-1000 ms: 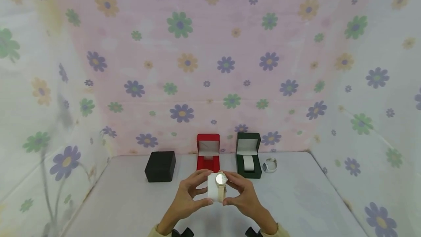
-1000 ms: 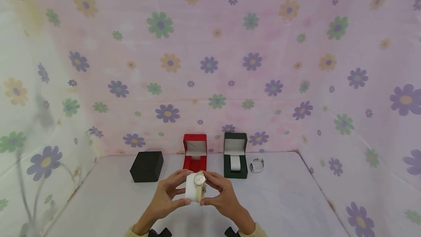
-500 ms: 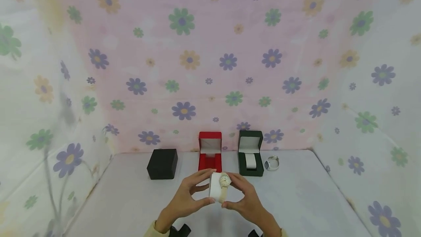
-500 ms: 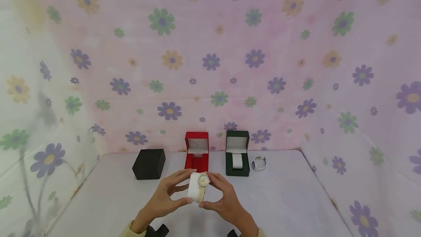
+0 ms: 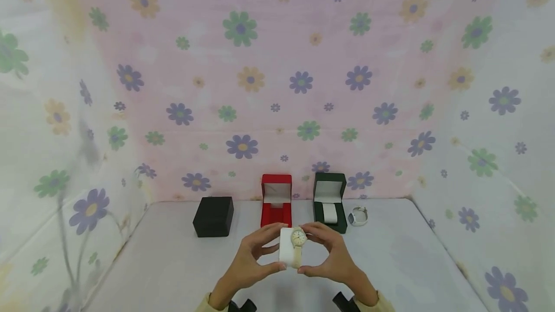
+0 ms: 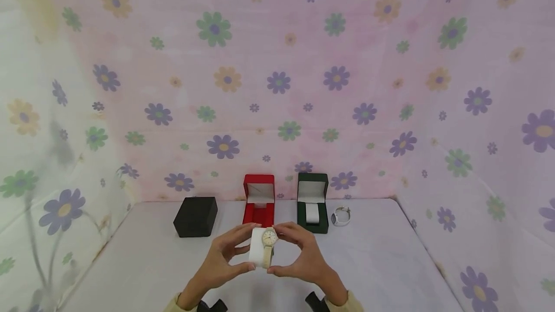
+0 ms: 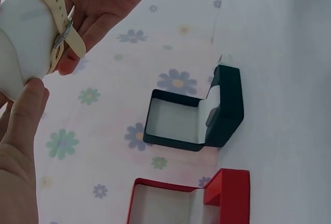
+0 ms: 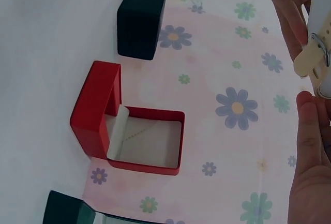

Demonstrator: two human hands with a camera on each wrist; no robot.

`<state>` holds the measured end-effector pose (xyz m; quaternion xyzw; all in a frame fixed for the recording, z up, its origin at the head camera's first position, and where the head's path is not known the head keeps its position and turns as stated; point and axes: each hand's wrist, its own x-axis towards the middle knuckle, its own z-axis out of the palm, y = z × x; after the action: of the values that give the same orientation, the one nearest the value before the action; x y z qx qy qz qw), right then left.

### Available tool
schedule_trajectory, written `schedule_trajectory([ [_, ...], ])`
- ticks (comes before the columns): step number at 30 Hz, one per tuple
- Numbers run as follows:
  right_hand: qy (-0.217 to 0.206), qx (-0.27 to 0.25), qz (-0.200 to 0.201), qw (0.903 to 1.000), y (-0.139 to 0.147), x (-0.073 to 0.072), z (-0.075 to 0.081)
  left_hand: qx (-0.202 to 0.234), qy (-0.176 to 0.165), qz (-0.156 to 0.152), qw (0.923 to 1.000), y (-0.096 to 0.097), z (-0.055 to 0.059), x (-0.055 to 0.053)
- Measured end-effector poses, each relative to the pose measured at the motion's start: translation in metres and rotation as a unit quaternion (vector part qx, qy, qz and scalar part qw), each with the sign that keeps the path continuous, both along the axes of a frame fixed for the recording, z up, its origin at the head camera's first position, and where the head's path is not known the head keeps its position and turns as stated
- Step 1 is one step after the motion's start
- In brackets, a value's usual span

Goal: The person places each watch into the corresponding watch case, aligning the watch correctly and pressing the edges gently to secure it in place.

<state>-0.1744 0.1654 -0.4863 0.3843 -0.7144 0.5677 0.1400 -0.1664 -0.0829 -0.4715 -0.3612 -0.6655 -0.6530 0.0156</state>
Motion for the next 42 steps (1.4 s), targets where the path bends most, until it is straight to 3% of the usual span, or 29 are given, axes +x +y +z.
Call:
schedule_trajectory([
  [18, -0.019, 0.029, 0.015, 0.9993, -0.004, 0.003, -0.008, -0.041, 0.0, -0.027, 0.9988, -0.002, -0.01, 0.004],
  [26, -0.046, 0.088, 0.003, 0.995, -0.008, 0.006, -0.007, -0.068, -0.046, -0.018, 0.9965, -0.004, -0.016, 0.006],
  [37, -0.093, 0.109, 0.021, 0.9894, -0.013, 0.014, -0.011, -0.062, -0.116, 0.003, 0.9913, -0.007, -0.035, 0.016],
  [42, -0.103, 0.088, 0.041, 0.9899, -0.021, 0.014, -0.015, -0.016, -0.102, 0.018, 0.9945, -0.012, -0.041, 0.023],
])
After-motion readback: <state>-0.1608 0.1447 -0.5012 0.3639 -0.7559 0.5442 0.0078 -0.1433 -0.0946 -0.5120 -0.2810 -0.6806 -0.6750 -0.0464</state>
